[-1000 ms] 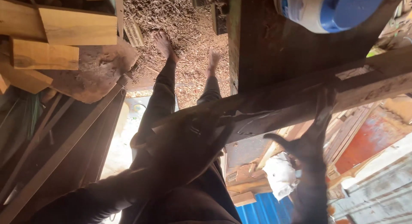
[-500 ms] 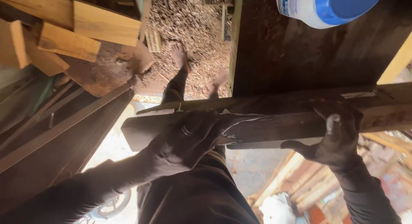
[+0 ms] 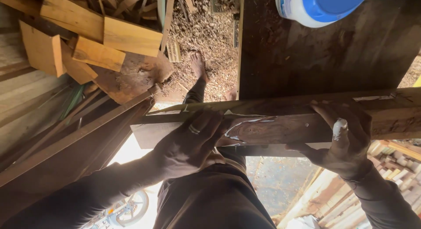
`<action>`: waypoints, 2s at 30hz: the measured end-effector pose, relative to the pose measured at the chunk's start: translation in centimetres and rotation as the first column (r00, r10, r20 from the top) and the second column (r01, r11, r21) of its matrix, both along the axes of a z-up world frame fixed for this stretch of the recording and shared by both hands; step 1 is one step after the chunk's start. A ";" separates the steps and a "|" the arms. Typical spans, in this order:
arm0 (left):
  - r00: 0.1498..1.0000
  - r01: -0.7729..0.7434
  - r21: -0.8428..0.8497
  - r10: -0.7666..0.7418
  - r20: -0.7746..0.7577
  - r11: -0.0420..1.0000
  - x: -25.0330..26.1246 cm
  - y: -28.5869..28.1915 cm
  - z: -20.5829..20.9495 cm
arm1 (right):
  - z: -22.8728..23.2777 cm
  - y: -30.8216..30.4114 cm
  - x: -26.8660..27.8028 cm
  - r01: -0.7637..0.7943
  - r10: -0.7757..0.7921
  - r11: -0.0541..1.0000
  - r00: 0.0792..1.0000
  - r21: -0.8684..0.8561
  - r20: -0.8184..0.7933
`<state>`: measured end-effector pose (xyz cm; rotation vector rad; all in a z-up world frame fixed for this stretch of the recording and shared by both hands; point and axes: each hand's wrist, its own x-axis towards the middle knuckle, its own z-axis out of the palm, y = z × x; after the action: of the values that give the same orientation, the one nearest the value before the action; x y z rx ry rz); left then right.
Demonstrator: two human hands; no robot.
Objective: Applying wood glue to a lumber plank and spreading it manually in a workshop.
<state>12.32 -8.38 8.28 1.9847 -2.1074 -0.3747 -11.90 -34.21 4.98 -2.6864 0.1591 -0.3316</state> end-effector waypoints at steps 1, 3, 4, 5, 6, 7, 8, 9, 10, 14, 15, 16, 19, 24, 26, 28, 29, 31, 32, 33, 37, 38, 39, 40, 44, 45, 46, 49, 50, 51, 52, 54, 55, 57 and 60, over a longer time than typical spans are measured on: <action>0.997 -0.005 0.012 0.006 -0.078 1.000 0.1 -0.2 0.1 | 0.0 -0.1 0.0 -0.001 0.001 1.000 1.000 0.010 0.002; 0.988 -0.008 0.028 0.012 -0.151 1.000 0.0 -0.2 -0.5 | 0.1 -0.1 -0.1 -0.001 0.001 1.000 1.000 0.023 0.008; 0.990 -0.022 -0.018 0.019 -0.142 1.000 -0.3 0.1 -1.2 | 0.1 -0.1 -0.2 -0.002 0.001 1.000 1.000 0.031 0.007; 0.991 -0.032 -0.064 0.023 -0.131 0.997 -0.4 0.3 -2.0 | 0.1 0.0 -0.2 0.000 0.000 0.999 1.000 0.038 0.009; 0.992 -0.028 -0.060 0.020 -0.125 0.998 -0.3 -0.5 -1.9 | -0.1 0.0 -0.3 0.003 -0.004 0.999 1.000 0.041 0.015; 0.969 -0.060 0.035 0.067 -0.238 0.998 -0.1 -1.3 -1.9 | -0.3 0.0 -0.5 0.008 -0.008 1.000 1.000 0.024 0.016; 0.932 -0.081 0.135 0.123 -0.341 0.988 0.1 -2.2 -2.0 | -0.5 0.1 -0.6 0.013 -0.013 1.000 1.000 0.007 0.017; 0.933 -0.075 0.134 0.117 -0.340 0.988 0.2 -3.2 -1.5 | -0.4 0.1 -0.9 0.020 -0.020 1.000 1.000 0.007 0.019; 0.916 -0.087 0.302 0.195 -0.349 0.949 0.3 -4.2 -1.0 | -0.3 0.1 -1.2 0.024 -0.024 1.000 1.000 -0.001 0.008; 0.897 -0.124 0.446 0.293 -0.331 0.886 0.3 -5.7 0.1 | -0.8 0.1 -1.0 0.022 -0.022 0.999 0.999 0.027 0.024; 0.900 -0.118 0.446 0.286 -0.330 0.887 0.1 -5.7 0.3 | -0.6 0.1 -1.0 0.029 -0.030 0.999 0.999 0.028 0.025; 0.919 -0.138 0.406 0.270 -0.289 0.904 0.0 -5.8 0.4 | -0.5 0.0 -0.9 0.029 -0.030 0.999 0.999 0.035 0.024; 0.939 -0.168 0.381 0.265 -0.217 0.909 -0.5 -6.1 0.8 | -0.2 0.0 -0.8 0.029 -0.030 0.998 0.999 0.050 0.018; 0.941 -0.205 0.450 0.302 -0.155 0.869 -1.0 -6.2 1.4 | -0.1 0.0 -0.7 0.026 -0.027 0.998 0.999 0.058 0.019; 0.950 -0.189 0.460 0.279 -0.137 0.868 -1.2 -6.0 1.4 | -0.2 -0.1 -0.6 0.026 -0.029 0.998 0.999 0.062 0.040; 0.958 -0.196 0.441 0.268 -0.106 0.876 -1.6 -5.7 0.9 | -0.2 0.0 -0.6 0.024 -0.028 0.998 0.998 0.059 0.060; 0.963 -0.199 0.421 0.256 -0.083 0.885 -1.8 -5.6 0.6 | -0.2 0.0 -0.7 0.023 -0.027 0.998 0.997 0.055 0.074; 0.966 -0.201 0.417 0.251 -0.068 0.887 -2.0 -5.8 0.8 | -0.6 0.0 -0.8 0.026 -0.030 0.999 0.995 0.043 0.093; 0.966 -0.205 0.417 0.251 -0.057 0.886 -2.0 -5.9 0.9 | -0.7 0.1 -0.8 0.025 -0.028 0.999 0.994 0.034 0.107; 0.967 -0.204 0.410 0.248 -0.056 0.889 -2.1 -6.0 0.9 | -0.6 0.0 -0.9 0.027 -0.030 0.999 0.993 0.027 0.110; 0.957 -0.233 0.396 0.281 -0.069 0.888 -2.8 -6.1 0.9 | -0.3 -0.1 -0.8 0.001 -0.004 1.000 0.989 0.017 0.149; 0.959 -0.246 0.389 0.280 -0.034 0.888 -3.2 -6.0 0.9 | -0.2 -0.1 -0.8 -0.009 0.006 1.000 0.988 0.019 0.155; 0.958 -0.254 0.374 0.286 -0.032 0.892 -3.5 -5.6 0.8 | -0.3 0.0 -0.9 -0.015 0.014 1.000 0.987 0.005 0.162; 0.977 -0.209 0.348 0.210 0.035 0.914 -3.9 -5.3 0.6 | -0.5 0.0 -0.9 -0.014 0.014 1.000 0.987 -0.004 0.162; 0.961 -0.260 0.046 0.254 0.106 0.965 -4.2 -4.2 0.2 | -0.3 0.2 -1.2 0.006 0.001 0.999 0.989 -0.046 0.145; 0.959 -0.268 0.036 0.263 0.102 0.963 -4.3 -4.1 1.0 | -0.4 0.2 -1.4 -0.003 0.011 0.998 0.990 -0.056 0.143; 0.964 -0.262 0.111 0.255 0.072 0.959 -4.3 -4.0 1.7 | -0.6 0.2 -1.5 0.004 0.003 0.998 0.992 -0.056 0.127; 0.968 -0.244 0.109 0.235 0.090 0.963 -4.5 -3.0 1.7 | -0.8 0.4 -1.5 0.006 -0.001 0.999 0.996 -0.053 0.095; 0.966 -0.221 0.034 0.215 0.141 0.975 -4.7 -2.7 1.3 | -0.8 0.4 -1.5 0.014 -0.010 0.999 0.997 -0.050 0.078; 0.965 -0.230 0.030 0.224 0.136 0.973 -4.7 -2.6 1.1 | -0.8 0.4 -1.6 0.005 -0.001 0.998 0.997 -0.055 0.075; 0.968 -0.214 0.027 0.209 0.142 0.976 -4.6 -2.6 0.8 | -0.8 0.4 -1.6 0.009 -0.005 0.998 0.998 -0.057 0.067; 0.968 -0.209 0.025 0.203 0.148 0.978 -4.5 -2.5 0.5 | -0.8 0.5 -1.7 0.003 0.000 0.998 0.998 -0.057 0.059; 0.968 -0.176 -0.007 0.174 0.180 0.984 -4.3 -2.5 0.4 | -0.7 0.5 -1.6 0.008 -0.004 0.998 0.998 -0.066 0.056; 0.965 -0.148 -0.037 0.152 0.214 0.988 -4.0 -2.6 0.5 | -0.6 0.6 -1.6 0.007 -0.003 0.997 0.999 -0.073 0.054; 0.959 -0.065 -0.068 0.081 0.272 0.996 -3.8 -3.1 1.0 | -0.6 0.6 -1.4 0.018 -0.012 0.996 0.998 -0.088 0.061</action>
<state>8.51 -11.47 9.32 2.1810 -2.1634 -0.0233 -13.32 -33.61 4.36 -2.7604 0.1500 -0.4334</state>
